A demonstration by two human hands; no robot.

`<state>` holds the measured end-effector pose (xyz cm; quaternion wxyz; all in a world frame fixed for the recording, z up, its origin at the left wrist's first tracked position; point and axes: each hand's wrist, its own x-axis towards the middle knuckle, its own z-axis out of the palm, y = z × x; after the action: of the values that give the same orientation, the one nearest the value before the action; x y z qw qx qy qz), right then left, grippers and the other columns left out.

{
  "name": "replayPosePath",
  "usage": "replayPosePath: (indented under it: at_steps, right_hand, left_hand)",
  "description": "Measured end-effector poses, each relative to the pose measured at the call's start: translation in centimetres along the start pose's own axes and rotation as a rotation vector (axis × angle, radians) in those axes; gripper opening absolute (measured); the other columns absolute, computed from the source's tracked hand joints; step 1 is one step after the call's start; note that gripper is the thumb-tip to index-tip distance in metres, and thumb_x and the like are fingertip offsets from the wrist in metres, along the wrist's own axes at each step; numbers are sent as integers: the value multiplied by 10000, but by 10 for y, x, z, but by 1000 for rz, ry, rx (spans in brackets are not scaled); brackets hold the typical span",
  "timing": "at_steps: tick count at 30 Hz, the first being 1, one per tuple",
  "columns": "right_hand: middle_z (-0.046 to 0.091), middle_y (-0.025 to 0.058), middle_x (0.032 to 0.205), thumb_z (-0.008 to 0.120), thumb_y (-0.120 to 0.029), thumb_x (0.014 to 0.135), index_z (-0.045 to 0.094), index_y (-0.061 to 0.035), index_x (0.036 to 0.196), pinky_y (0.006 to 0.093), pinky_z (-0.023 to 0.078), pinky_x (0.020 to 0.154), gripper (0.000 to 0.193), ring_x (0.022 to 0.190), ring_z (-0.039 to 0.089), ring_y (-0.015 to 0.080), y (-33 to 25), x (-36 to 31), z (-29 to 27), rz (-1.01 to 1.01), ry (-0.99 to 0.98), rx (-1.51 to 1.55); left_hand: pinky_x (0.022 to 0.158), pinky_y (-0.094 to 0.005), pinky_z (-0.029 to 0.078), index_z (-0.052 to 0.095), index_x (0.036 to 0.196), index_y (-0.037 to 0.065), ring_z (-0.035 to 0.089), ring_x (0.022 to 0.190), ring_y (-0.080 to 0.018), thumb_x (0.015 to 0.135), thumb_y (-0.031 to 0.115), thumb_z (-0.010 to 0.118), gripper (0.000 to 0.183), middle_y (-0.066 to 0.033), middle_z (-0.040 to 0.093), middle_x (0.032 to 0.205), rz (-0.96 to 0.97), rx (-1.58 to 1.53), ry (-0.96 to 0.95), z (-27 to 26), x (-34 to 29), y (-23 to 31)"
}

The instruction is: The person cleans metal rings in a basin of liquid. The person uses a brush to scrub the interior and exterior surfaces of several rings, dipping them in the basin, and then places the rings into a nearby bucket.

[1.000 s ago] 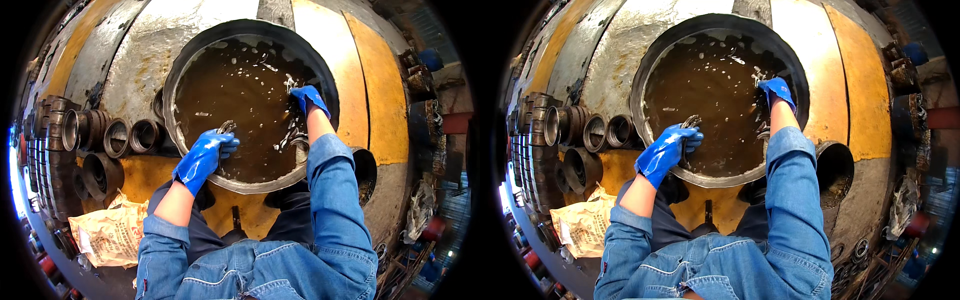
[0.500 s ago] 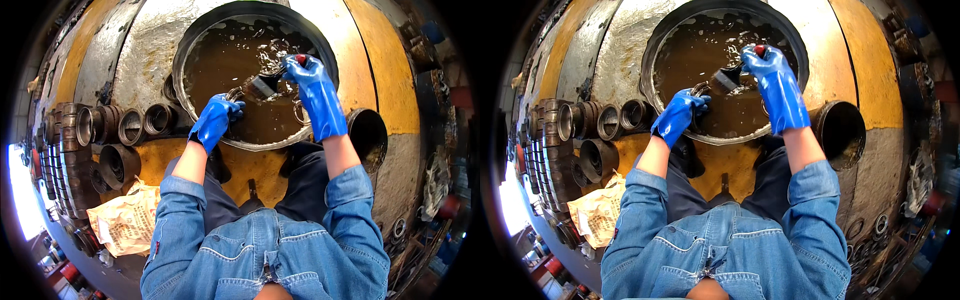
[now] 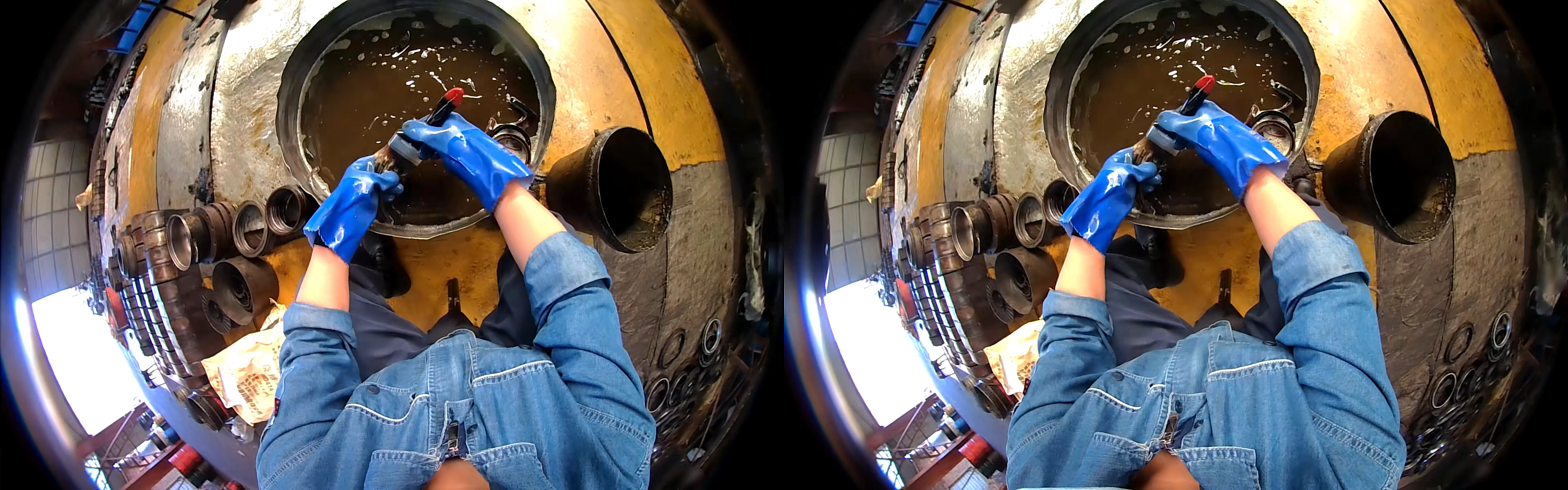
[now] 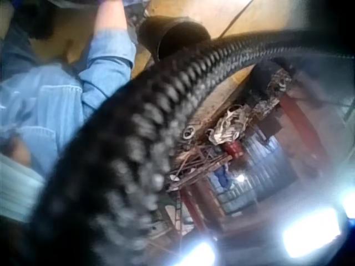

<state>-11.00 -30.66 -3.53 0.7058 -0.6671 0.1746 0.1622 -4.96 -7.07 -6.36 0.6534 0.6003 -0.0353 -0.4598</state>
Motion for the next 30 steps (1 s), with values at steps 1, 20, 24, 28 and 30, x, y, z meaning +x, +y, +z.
replayPosePath:
  at_steps: [1, 20, 24, 28, 30]
  right_hand:
    - [767, 91, 959, 737, -461, 946, 785, -27, 1130, 306, 515, 749, 474, 831, 672, 152, 3, 4, -2, 23, 74, -56]
    - [771, 45, 876, 767, -280, 955, 783, -54, 1039, 289, 561, 753, 242, 781, 688, 130, -12, 6, 28, -309, 286, 107]
    - [792, 120, 964, 747, -209, 964, 783, -55, 1056, 340, 587, 827, 182, 862, 733, 198, 16, 24, 38, -431, 71, -416]
    - [774, 188, 948, 712, -191, 964, 763, -28, 1084, 393, 595, 806, 208, 861, 751, 334, 13, -1, 44, -585, -34, -555]
    - [757, 187, 998, 719, -129, 947, 753, -45, 1077, 443, 586, 796, 158, 906, 737, 383, 25, -11, 34, -755, -85, -600]
  left_hand:
    - [758, -292, 516, 638, 1376, -14, 649, 821, -156, 915, 4, 660, 462, -103, 743, 1102, -20, -20, 13, 0, -2, 2]
    - [732, -457, 603, 708, 1229, 138, 711, 795, -277, 1089, 381, 549, 322, -149, 773, 1082, -230, -607, 151, -3, 63, -20]
    - [1014, -628, 545, 715, 1335, 113, 716, 1063, -430, 1024, 666, 537, 658, -168, 766, 1214, -388, -972, 317, 12, 50, -2]
    - [1068, -667, 512, 665, 1386, 35, 672, 1202, -444, 988, 710, 570, 790, -211, 682, 1405, -146, -856, 398, -12, 58, -25]
    - [1048, -693, 512, 599, 1435, -17, 655, 1217, -490, 983, 741, 557, 882, -256, 634, 1455, -215, -908, 379, -3, 54, -17]
